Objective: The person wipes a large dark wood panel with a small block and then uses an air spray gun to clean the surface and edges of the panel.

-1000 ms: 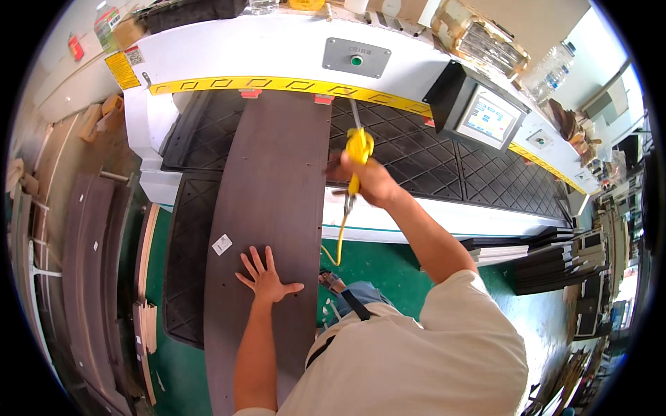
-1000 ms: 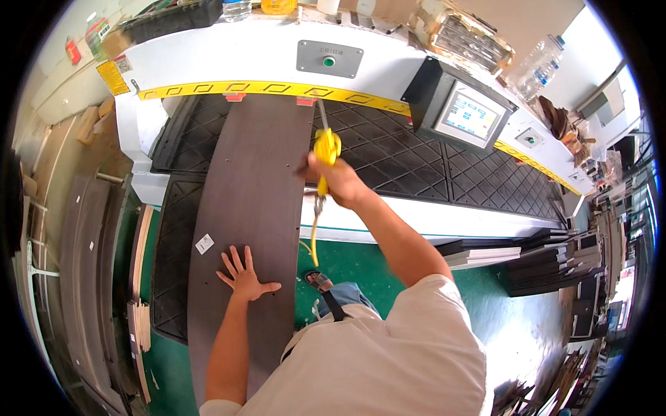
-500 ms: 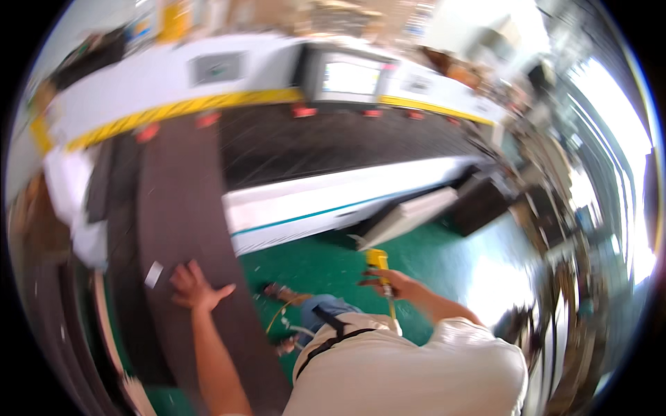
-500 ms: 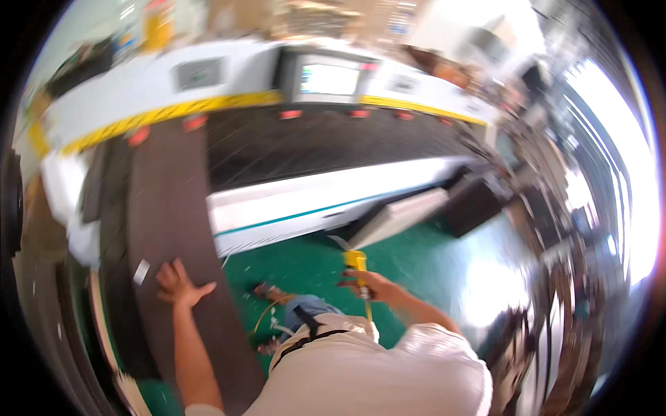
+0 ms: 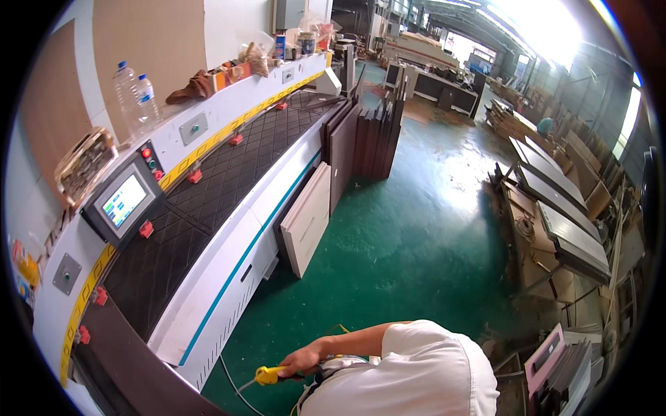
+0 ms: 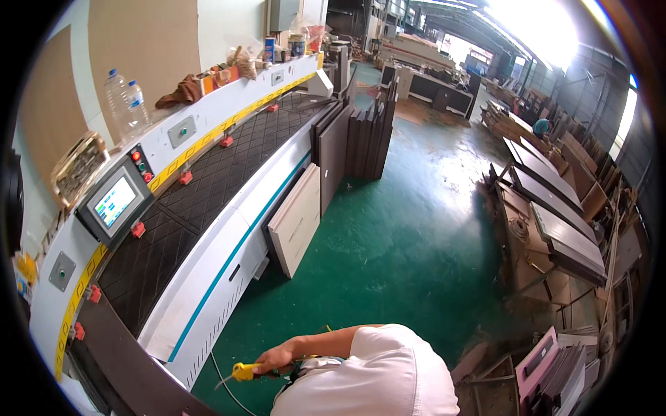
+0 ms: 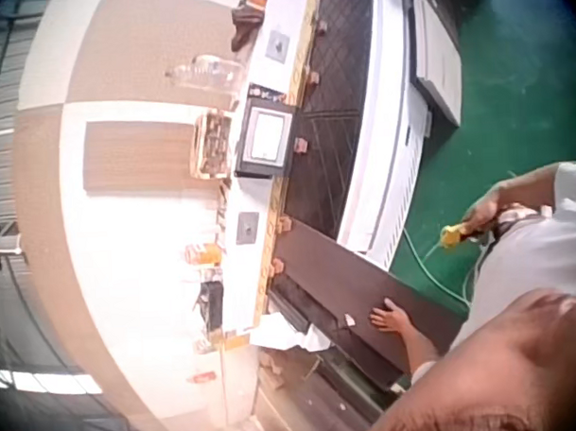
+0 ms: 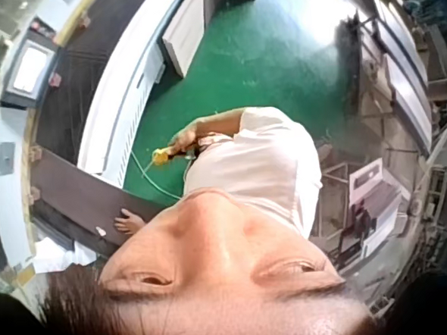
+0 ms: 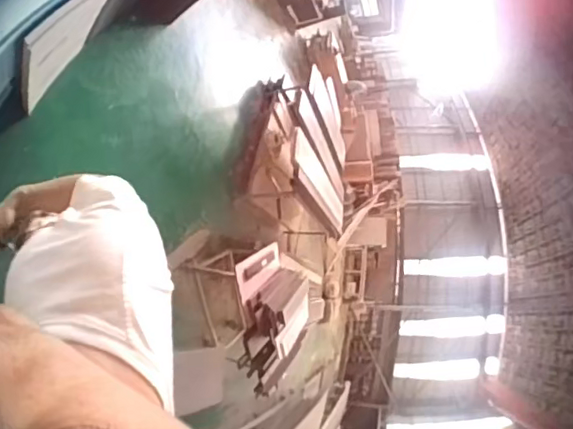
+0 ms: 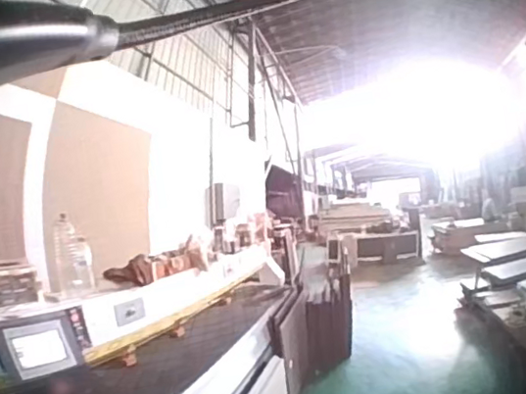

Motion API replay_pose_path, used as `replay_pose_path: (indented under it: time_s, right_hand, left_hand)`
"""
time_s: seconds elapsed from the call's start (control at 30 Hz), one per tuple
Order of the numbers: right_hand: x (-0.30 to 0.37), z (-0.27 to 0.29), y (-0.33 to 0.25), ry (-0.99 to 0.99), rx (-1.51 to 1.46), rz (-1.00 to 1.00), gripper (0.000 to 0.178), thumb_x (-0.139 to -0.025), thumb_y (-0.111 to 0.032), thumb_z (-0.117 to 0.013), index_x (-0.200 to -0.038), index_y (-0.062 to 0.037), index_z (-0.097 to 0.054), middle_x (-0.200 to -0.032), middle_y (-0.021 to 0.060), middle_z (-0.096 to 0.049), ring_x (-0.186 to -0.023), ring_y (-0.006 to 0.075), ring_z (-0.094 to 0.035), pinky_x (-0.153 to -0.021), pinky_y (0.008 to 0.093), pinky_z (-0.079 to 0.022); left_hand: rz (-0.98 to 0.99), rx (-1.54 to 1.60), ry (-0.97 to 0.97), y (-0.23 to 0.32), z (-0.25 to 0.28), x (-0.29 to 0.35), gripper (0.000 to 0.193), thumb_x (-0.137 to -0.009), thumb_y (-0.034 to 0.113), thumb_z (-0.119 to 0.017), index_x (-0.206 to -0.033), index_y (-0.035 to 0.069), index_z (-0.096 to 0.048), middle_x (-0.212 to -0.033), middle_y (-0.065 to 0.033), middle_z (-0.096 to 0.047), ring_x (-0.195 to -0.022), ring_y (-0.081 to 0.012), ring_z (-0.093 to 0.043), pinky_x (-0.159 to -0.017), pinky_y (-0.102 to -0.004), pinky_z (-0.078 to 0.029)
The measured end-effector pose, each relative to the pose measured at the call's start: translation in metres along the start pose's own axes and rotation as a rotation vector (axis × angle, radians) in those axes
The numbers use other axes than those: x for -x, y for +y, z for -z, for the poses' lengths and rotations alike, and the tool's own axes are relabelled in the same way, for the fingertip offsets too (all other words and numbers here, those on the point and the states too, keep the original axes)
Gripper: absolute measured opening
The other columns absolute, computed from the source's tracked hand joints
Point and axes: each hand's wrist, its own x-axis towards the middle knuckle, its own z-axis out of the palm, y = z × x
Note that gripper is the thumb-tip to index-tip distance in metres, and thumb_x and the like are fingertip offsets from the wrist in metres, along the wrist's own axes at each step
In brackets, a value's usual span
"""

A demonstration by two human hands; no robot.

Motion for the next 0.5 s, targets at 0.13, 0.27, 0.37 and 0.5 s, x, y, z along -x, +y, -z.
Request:
replay_pose_path:
  time_s: [0.13, 0.27, 0.37, 0.5]
  right_hand:
    - [0.031, 0.017, 0.017, -0.110, -0.060, 0.005, 0.048, -0.111, -0.053, -0.047, -0.130, -0.0091, -0.056, -0.087, 0.0039, -0.056, -0.046, 0.0108, -0.039, -0.045, 0.0288, -0.035]
    - [0.046, 0.039, 0.041, -0.187, 0.006, 0.017, 0.044, -0.112, -0.048, -0.048, -0.126, -0.0069, -0.056, -0.079, 0.0026, -0.055, -0.047, 0.0115, -0.042, -0.045, 0.0306, -0.036]
    - [0.055, 0.053, 0.053, -0.223, 0.070, 0.052, 0.044, -0.112, -0.047, -0.048, -0.126, -0.0054, -0.056, -0.078, 0.0008, -0.056, -0.051, 0.0109, -0.045, -0.046, 0.0294, -0.036]
    - [0.082, 0.059, 0.066, -0.148, 0.007, 0.074, 0.047, -0.111, -0.051, -0.049, -0.127, -0.0080, -0.058, -0.085, -0.0011, -0.061, -0.070, 0.0096, -0.054, -0.062, 0.0278, -0.045]
  left_hand:
    - [0.203, -0.020, -0.037, -0.037, -0.001, 0.078, 0.074, -0.103, 0.060, -0.051, -0.155, 0.008, -0.048, -0.167, -0.0219, -0.031, -0.153, -0.0443, -0.031, -0.118, -0.0708, -0.026]
    - [0.404, -0.165, -0.102, -0.014, 0.053, 0.155, 0.068, -0.106, 0.052, -0.049, -0.156, 0.006, -0.046, -0.162, -0.0251, -0.039, -0.152, -0.0458, -0.033, -0.117, -0.0719, -0.026]
    - [0.442, -0.206, -0.006, -0.021, 0.044, 0.175, 0.067, -0.106, 0.052, -0.050, -0.155, 0.007, -0.047, -0.162, -0.0263, -0.039, -0.151, -0.0466, -0.035, -0.116, -0.0720, -0.027]
    - [0.479, -0.246, 0.098, -0.019, 0.011, 0.184, 0.066, -0.107, 0.053, -0.049, -0.154, 0.007, -0.050, -0.165, -0.0280, -0.034, -0.151, -0.0479, -0.036, -0.114, -0.0740, -0.028]
